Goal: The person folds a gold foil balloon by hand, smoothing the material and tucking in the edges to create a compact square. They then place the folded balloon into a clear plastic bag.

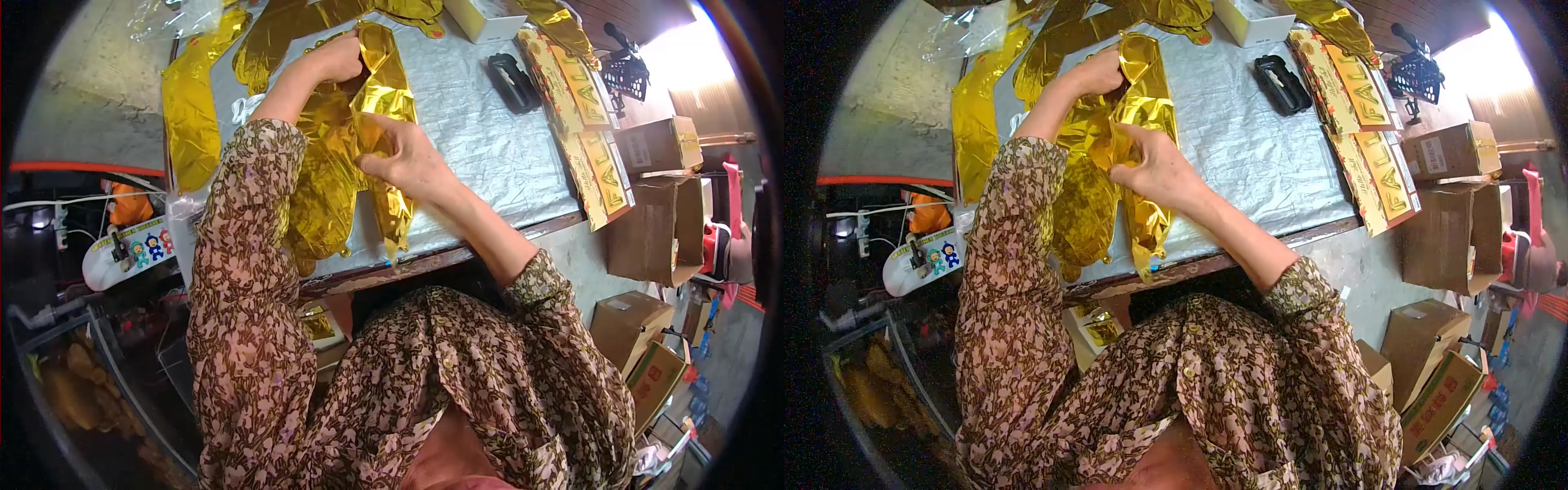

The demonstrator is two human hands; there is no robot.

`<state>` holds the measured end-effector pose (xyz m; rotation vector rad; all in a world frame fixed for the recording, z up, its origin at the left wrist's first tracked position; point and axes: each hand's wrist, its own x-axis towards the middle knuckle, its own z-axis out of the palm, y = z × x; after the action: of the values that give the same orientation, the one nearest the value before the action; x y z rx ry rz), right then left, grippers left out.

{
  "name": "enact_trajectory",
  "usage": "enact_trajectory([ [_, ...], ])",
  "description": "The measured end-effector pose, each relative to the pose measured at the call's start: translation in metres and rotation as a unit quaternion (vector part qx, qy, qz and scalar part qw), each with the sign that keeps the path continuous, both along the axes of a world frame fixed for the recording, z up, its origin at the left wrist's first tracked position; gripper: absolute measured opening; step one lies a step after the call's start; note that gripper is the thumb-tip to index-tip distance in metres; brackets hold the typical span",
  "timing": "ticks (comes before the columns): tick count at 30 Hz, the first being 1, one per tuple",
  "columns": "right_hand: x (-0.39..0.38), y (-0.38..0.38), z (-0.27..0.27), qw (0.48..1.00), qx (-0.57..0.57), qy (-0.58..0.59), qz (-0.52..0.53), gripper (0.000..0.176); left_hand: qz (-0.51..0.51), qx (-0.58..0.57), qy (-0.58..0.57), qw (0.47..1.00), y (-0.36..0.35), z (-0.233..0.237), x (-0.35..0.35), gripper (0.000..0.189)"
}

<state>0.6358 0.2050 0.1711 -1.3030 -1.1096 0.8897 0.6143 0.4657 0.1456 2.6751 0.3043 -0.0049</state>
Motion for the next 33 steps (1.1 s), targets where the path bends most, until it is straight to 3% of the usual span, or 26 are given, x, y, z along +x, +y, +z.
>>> enact_trajectory([
  [2,0.003,-0.007,0.014,0.983,-0.139,-0.115,0.041,0.056,0.014,0.005,-0.030,0.999,0.003,-0.005,0.002,0.041],
  [3,0.008,-0.009,0.021,0.982,-0.141,-0.116,0.040,0.056,0.033,0.005,-0.012,0.999,0.001,-0.001,0.001,0.042],
  [5,0.025,-0.018,0.028,0.965,-0.110,-0.227,0.077,0.051,0.053,0.001,0.006,0.999,0.002,-0.008,0.000,0.043],
  [6,0.039,-0.018,0.016,0.941,0.000,-0.338,0.015,0.046,0.032,0.008,-0.028,0.999,0.011,-0.021,0.002,0.044],
  [9,0.096,-0.003,-0.012,0.903,0.078,-0.419,-0.047,0.049,0.037,0.003,-0.043,0.998,0.022,-0.037,0.007,0.043],
  [11,0.112,0.001,-0.032,0.802,0.006,-0.591,-0.088,0.053,0.057,-0.005,-0.025,0.998,0.022,-0.040,0.009,0.042],
  [12,0.116,0.007,-0.037,0.836,-0.019,-0.547,-0.043,0.056,0.028,0.009,-0.057,0.998,0.022,-0.042,0.008,0.039],
  [14,0.118,0.015,-0.043,0.830,-0.028,-0.556,-0.027,0.055,0.001,0.024,-0.090,0.996,0.024,-0.047,0.008,0.036],
  [19,0.112,0.027,-0.042,0.801,-0.037,-0.598,0.003,0.054,-0.004,0.051,0.005,0.999,0.049,-0.074,0.023,0.037],
  [22,0.111,0.030,-0.043,0.780,-0.024,-0.625,-0.001,0.053,0.006,0.000,0.010,1.000,0.022,-0.033,0.009,0.033],
  [25,0.110,0.032,-0.043,0.754,-0.034,-0.656,0.005,0.052,0.024,-0.059,0.001,0.998,0.015,-0.022,0.005,0.031],
  [29,0.108,0.032,-0.042,0.741,-0.050,-0.669,0.012,0.052,-0.013,-0.034,-0.041,0.998,0.005,-0.003,-0.002,0.032],
  [31,0.107,0.032,-0.042,0.744,-0.056,-0.666,0.011,0.053,0.010,-0.035,0.009,0.999,-0.001,0.009,-0.004,0.041],
  [33,0.107,0.032,-0.043,0.741,-0.058,-0.669,0.010,0.053,0.010,-0.053,-0.034,0.998,0.002,-0.001,-0.005,0.046],
])
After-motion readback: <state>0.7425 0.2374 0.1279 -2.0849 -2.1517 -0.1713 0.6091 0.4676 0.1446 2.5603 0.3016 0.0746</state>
